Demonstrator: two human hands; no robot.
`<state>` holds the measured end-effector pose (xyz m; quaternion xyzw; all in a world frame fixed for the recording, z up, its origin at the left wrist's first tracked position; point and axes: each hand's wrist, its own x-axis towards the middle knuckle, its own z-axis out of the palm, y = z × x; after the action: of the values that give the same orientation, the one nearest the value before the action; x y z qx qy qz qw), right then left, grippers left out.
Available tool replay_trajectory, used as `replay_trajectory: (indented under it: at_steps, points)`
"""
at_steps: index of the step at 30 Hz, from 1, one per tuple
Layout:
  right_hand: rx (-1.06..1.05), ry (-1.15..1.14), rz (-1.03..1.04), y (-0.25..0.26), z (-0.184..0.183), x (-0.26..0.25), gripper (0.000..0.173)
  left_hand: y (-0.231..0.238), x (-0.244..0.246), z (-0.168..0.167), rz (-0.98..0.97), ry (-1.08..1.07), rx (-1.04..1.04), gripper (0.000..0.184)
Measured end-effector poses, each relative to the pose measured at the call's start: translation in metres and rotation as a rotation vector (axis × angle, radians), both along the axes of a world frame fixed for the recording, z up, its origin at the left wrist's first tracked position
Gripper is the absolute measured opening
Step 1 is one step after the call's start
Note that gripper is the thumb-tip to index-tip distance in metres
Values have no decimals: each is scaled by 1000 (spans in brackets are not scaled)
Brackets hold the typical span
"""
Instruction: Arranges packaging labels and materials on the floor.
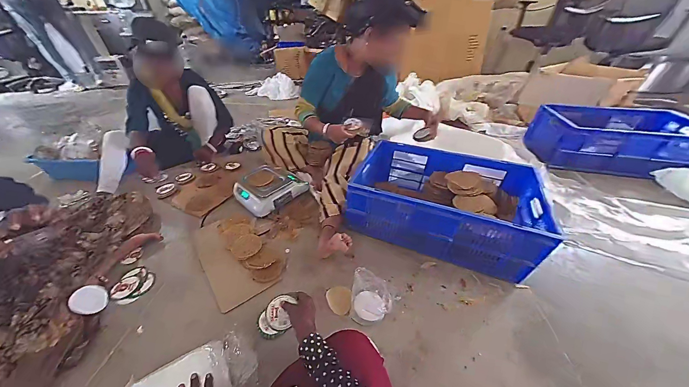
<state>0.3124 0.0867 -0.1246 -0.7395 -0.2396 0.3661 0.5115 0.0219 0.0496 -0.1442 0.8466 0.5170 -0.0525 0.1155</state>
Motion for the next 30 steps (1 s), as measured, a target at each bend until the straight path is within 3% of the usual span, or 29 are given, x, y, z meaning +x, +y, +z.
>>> replay_trajectory:
  at_steps: [7, 19, 23, 30]
  points:
    - [9, -22, 20, 1, -2, -3, 30, 4, 3, 4, 61, 117, -79, 101]
    - [-30, -28, 63, 3, -4, -5, 31, 5, 3, 3, 52, 92, -93, 104]
    - [-31, -34, 86, 2, -3, -8, 29, 5, 3, 8, 73, 85, -115, 99]
    - [-46, -99, 118, -6, 9, -10, 30, 2, -1, -5, 22, -81, 27, 89]
